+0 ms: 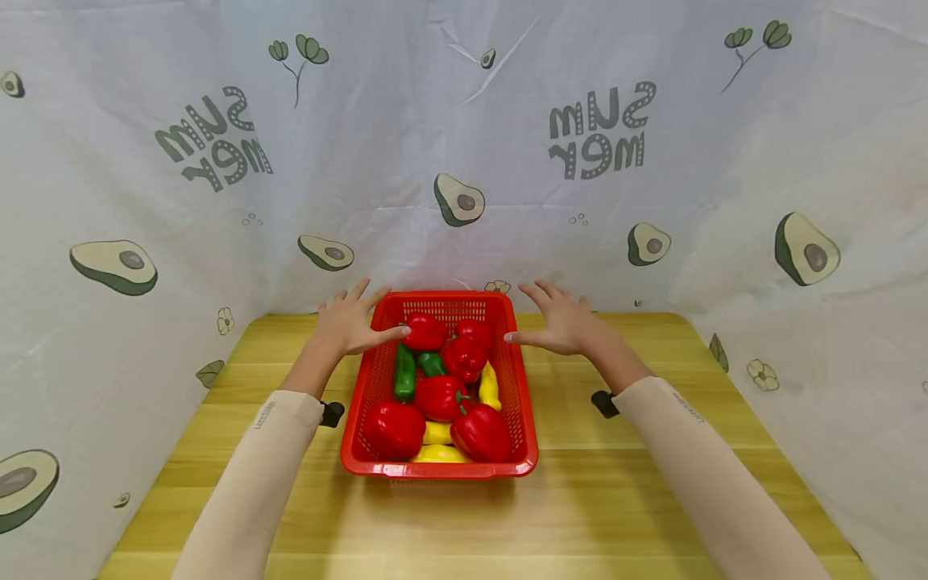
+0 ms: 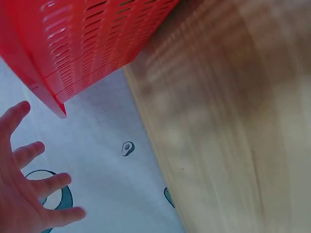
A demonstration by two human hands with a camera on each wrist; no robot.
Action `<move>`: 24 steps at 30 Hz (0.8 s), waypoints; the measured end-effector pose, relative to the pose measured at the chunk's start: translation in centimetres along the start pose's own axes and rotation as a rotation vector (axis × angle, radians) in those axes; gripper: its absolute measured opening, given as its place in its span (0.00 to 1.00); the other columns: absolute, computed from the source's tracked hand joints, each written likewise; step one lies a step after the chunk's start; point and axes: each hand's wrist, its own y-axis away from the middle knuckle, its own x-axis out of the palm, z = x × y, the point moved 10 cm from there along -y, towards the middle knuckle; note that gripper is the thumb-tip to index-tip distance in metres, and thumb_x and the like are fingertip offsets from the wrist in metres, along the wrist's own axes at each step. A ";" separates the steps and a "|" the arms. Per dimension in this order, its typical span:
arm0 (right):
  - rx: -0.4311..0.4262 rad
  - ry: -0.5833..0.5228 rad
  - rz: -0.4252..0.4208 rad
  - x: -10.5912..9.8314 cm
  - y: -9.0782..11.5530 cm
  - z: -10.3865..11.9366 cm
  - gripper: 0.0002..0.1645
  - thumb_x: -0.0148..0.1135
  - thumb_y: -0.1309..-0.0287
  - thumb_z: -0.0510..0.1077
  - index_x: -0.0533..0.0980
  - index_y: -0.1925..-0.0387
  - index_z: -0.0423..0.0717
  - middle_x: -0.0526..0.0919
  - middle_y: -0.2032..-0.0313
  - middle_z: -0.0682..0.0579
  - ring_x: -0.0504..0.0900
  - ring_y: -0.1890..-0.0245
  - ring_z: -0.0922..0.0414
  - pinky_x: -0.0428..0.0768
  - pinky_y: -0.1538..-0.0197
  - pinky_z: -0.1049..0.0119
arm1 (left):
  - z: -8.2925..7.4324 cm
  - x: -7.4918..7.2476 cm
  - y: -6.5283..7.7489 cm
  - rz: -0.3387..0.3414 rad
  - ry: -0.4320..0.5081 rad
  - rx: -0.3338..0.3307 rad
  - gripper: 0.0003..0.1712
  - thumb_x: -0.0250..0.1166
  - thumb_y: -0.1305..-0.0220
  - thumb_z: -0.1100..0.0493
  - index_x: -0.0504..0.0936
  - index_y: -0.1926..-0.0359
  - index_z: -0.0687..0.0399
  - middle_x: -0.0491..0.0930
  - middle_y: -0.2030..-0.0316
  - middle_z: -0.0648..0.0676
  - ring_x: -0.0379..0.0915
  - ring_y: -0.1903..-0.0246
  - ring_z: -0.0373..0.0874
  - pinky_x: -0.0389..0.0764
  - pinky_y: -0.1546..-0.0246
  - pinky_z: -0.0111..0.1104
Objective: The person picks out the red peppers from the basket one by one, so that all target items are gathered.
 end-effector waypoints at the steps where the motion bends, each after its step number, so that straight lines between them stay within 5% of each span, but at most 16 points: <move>1: -0.007 -0.010 -0.010 0.1 0.3 0.2 0.62 0.58 0.44 0.80 0.50 0.17 0.57 0.50 0.19 0.39 0.54 0.22 0.32 0.49 0.30 0.20 | 0.1 0.2 0.3 -0.005 0.021 0.003 0.57 0.54 0.42 0.18 0.56 0.18 0.36 0.46 0.18 0.62 0.54 0.27 0.75 0.57 0.33 0.75; 8: -0.038 -0.154 -0.036 1.8 2.4 2.0 0.61 0.60 0.44 0.77 0.55 0.19 0.52 0.56 0.21 0.39 0.63 0.25 0.35 0.71 0.34 0.30 | 0.7 1.1 2.5 -0.045 0.223 0.017 0.54 0.58 0.38 0.23 0.59 0.19 0.42 0.55 0.22 0.65 0.61 0.29 0.69 0.68 0.34 0.67; 15: -0.092 -0.237 -0.064 2.6 4.7 4.8 0.56 0.62 0.43 0.76 0.61 0.22 0.52 0.63 0.23 0.42 0.67 0.27 0.38 0.74 0.35 0.33 | 0.6 0.7 4.8 -0.118 0.369 0.018 0.39 0.63 0.32 0.37 0.73 0.27 0.52 0.77 0.36 0.64 0.84 0.56 0.55 0.87 0.55 0.47; 24: -0.164 -0.322 -0.056 2.9 7.1 7.6 0.55 0.69 0.46 0.71 0.62 0.23 0.53 0.65 0.25 0.46 0.68 0.28 0.40 0.80 0.39 0.37 | 0.8 1.6 6.9 -0.133 0.515 -0.026 0.34 0.66 0.30 0.44 0.74 0.28 0.50 0.80 0.42 0.66 0.88 0.67 0.52 0.89 0.63 0.42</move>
